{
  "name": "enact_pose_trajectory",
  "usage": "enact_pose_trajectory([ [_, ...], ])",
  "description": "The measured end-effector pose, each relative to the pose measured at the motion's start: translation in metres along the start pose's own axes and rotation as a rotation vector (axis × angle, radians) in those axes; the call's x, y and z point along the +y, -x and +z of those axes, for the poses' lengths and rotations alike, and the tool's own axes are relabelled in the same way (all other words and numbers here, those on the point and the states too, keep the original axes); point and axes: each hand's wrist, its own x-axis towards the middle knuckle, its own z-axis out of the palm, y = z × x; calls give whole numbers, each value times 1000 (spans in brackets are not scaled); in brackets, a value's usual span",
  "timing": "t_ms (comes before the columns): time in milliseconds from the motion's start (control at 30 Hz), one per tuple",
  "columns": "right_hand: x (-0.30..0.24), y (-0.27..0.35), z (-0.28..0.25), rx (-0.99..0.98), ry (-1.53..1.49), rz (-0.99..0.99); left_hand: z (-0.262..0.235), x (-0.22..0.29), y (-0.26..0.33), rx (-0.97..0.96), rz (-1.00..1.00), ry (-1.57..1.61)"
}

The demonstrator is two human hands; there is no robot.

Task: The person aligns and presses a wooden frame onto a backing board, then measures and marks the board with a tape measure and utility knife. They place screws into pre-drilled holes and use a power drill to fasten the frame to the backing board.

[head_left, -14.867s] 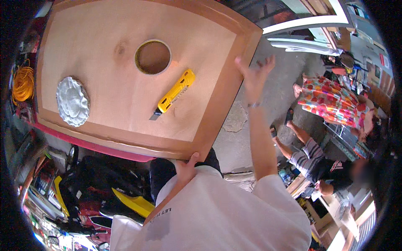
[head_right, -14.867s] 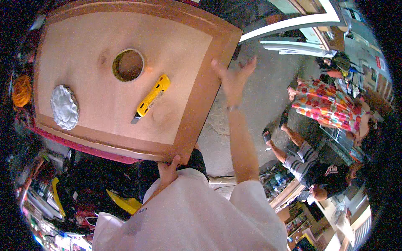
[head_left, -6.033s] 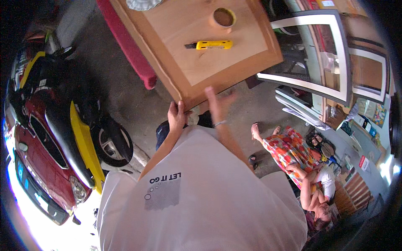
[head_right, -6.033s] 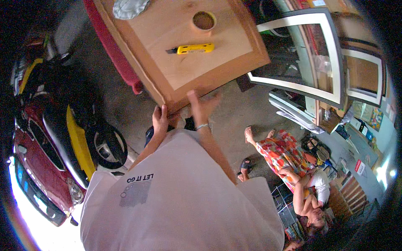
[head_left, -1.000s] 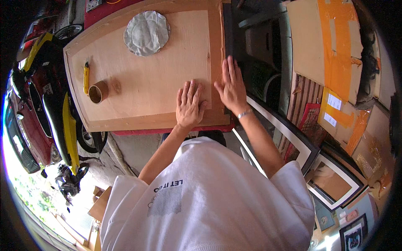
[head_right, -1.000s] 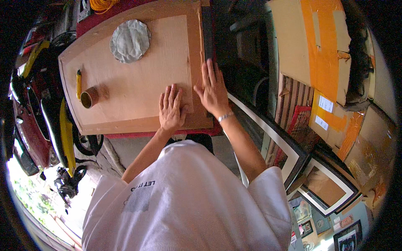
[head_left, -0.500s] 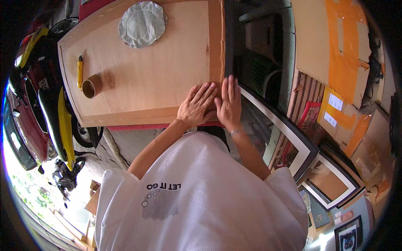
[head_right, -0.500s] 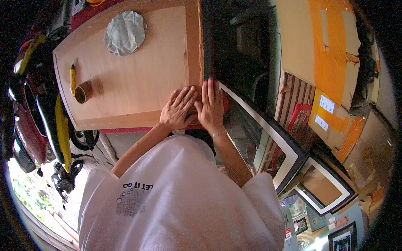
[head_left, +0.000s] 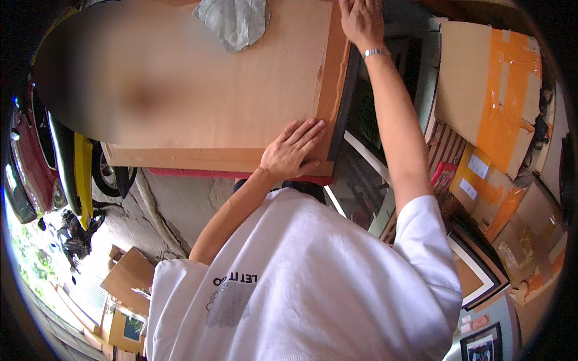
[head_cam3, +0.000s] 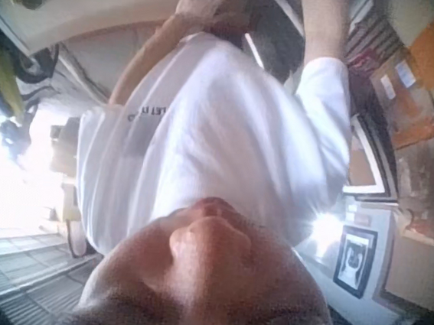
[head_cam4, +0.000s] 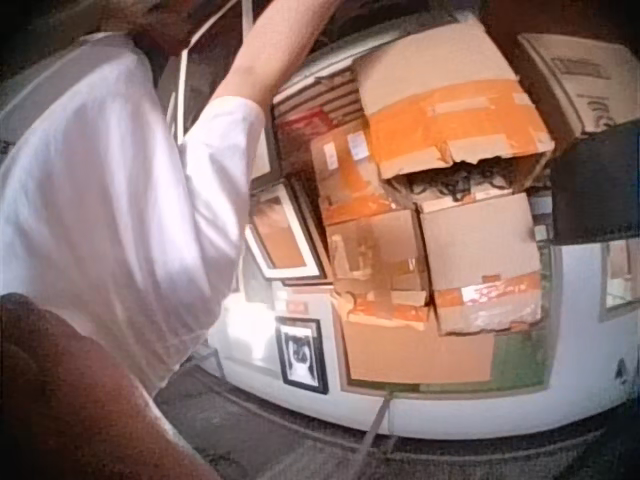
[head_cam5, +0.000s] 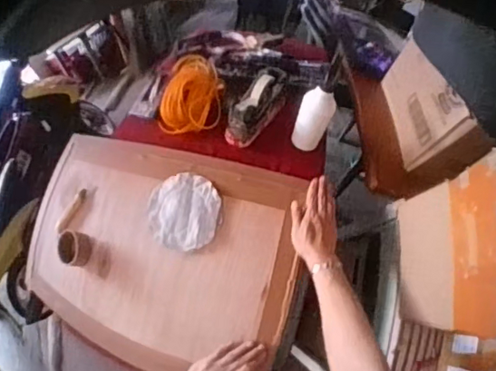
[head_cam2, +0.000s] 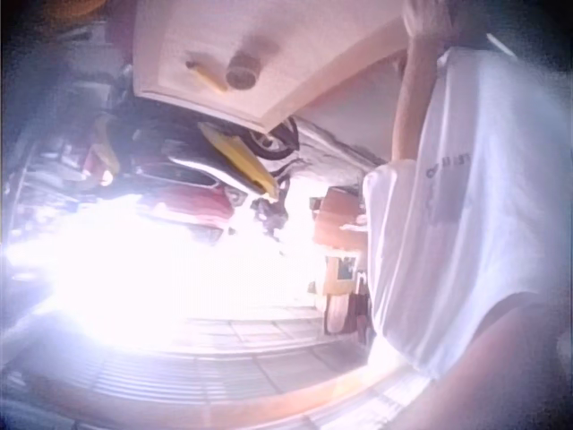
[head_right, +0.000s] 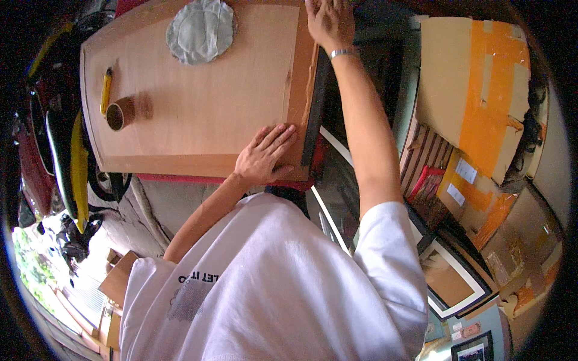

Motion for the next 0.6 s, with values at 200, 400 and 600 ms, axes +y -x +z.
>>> enact_pose_trajectory([
  [200,-18,34,-15,-24,-95,-27,5,-3,2,44,-1,2],
  [400,-64,181,-67,-335,-215,45,9,-2,2,98,6,-61],
  [600,-116,297,-138,-567,-321,194,14,1,1,110,12,-147],
])
